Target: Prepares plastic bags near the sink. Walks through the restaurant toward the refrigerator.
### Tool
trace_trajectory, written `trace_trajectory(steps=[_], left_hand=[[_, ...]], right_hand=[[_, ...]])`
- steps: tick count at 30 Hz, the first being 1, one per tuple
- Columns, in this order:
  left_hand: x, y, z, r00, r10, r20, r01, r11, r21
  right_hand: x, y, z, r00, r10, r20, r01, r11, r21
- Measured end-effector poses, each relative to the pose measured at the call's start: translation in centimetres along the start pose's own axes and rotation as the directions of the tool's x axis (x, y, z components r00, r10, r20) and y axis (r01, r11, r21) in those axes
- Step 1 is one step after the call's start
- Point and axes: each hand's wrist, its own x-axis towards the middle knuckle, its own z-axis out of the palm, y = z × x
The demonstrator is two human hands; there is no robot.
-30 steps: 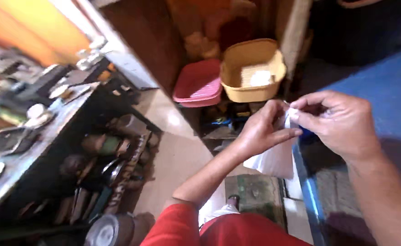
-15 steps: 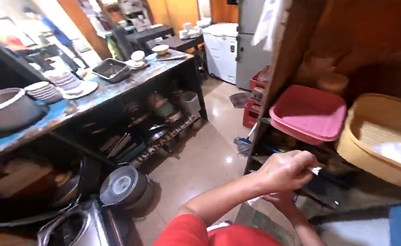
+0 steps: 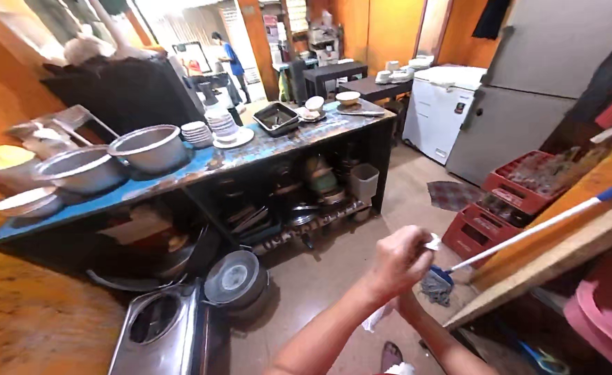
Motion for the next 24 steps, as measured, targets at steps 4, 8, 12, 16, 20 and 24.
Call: trace_trajectory(steps=[4, 8, 12, 16, 20, 24], left_hand=[[1.8, -7.0, -2.5, 0.970, -0.195, -0.144, 0.212, 0.970, 0.117], [4.1, -15.1, -5.3, 0.903, -0.242, -0.354, 0.345, 0.900, 0.265], [5.6, -21.5, -7.7, 0.776, -0.364, -0.515, 0.557, 0.778, 0.289], [6.4, -26.1, -7.3, 0.665, -0.460, -0.589, 0.691, 0.677, 0.252], [8.5, -30.3, -5.4, 0.623, -0.613, -0.486, 0.776, 0.563, 0.286], [12.3, -36.6, -2.1, 0.685, -0.646, -0.337, 0.727, 0.575, 0.376]], right_hand=[[8.0, 2.0, 1.5, 0.974, 0.136, 0.182, -0.170, 0.968, 0.186], [17.0, 4.4, 1.8, 0.874, 0.161, 0.458, -0.167, 0.986, -0.028], [24.9, 7.2, 1.2, 0.808, -0.022, 0.589, 0.079, 0.994, -0.071], [32.3, 10.2, -0.5, 0.721, -0.152, 0.676, 0.292, 0.951, -0.097], [40.3, 12.2, -3.5, 0.567, 0.115, 0.815, 0.167, 0.953, -0.251], [46.8, 14.4, -7.7, 0.486, 0.220, 0.846, 0.031, 0.963, -0.268]])
